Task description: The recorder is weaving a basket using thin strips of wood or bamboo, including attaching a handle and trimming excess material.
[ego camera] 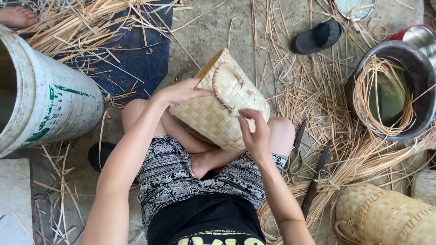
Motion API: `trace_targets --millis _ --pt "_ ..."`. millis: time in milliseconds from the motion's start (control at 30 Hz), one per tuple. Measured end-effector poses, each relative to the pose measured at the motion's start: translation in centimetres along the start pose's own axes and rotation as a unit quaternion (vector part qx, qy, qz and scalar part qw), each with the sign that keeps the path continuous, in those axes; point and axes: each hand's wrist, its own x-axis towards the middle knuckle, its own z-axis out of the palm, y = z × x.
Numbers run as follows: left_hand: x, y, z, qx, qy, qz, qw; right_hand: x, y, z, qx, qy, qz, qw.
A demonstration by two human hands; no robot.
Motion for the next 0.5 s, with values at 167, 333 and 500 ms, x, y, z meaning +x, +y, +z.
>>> trace_targets --millis 167,333,500 --pt "-2.2 6.9 4.5 0.337 0.136 -0.181 0.914 1.6 2.2 2.3 -0.057 -0.104 -0.035 0.992" --pt "-0.7 3.7 7.6 0.432 0.322 0.027 0.842 0.4 0.3 0.5 -0.097 -0.143 -0.065 0.983" --pt "0.0 4.6 9.8 0.382 0.349 -0.026 0.855 0.7 -5.4 -2.7 -0.107 -0.229 -0.136 0.958"
